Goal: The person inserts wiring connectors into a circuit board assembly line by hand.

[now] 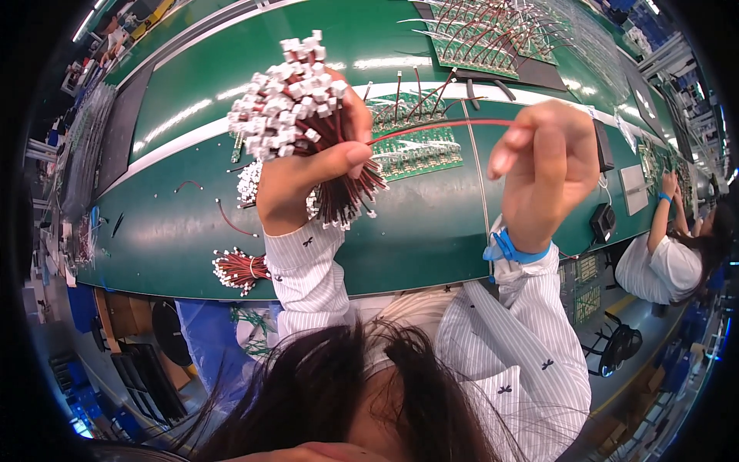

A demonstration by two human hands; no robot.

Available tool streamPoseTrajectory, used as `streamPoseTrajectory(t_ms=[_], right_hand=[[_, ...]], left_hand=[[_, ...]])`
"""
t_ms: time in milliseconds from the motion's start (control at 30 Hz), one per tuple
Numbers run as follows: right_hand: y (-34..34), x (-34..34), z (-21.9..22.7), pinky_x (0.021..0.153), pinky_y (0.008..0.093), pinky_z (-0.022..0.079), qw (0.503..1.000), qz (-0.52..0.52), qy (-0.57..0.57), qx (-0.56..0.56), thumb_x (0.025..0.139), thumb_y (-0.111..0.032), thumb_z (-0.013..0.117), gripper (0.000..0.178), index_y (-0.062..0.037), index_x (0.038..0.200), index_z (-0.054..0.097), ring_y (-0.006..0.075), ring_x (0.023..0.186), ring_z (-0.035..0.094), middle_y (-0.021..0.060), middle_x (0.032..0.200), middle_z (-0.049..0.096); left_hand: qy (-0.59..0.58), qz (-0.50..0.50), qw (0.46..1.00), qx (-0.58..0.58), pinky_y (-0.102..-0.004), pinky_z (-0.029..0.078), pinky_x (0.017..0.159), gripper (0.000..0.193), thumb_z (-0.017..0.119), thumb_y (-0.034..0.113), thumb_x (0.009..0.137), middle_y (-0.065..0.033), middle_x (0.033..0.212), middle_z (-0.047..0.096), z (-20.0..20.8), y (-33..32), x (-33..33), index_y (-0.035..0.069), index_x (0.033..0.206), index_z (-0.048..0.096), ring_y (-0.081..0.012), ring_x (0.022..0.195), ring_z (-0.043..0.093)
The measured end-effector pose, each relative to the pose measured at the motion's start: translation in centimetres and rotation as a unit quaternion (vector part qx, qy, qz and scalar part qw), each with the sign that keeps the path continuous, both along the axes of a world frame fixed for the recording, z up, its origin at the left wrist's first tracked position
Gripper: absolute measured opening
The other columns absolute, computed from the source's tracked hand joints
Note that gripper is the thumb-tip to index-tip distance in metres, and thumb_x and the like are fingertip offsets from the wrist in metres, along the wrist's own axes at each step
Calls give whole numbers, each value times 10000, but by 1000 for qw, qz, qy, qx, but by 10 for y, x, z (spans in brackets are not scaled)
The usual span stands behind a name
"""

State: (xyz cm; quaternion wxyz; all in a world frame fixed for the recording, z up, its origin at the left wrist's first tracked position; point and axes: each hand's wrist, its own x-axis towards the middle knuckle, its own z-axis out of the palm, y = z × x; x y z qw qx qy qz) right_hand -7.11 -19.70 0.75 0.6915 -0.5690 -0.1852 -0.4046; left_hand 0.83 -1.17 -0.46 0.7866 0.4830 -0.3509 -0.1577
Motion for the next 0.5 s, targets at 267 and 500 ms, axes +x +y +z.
streamPoseTrajectory(t_ms=[267,500], right_hand=[[6,-22,-34,472,244,476,985,65,83,-133,791,-2,492,109,41,885,456,162,562,543,151,751,523],[17,-24,-48,553,235,462,937,120,273,-182,764,42,515,142,50,905,510,132,619,556,99,732,557]], left_hand=[[56,131,984,-104,-249,394,489,200,509,58,759,-58,617,456,0,5,-2,49,914,383,-154,509,469],[43,213,964,-154,-259,398,514,170,520,73,765,-39,555,418,-3,0,3,49,877,393,-178,548,500]])
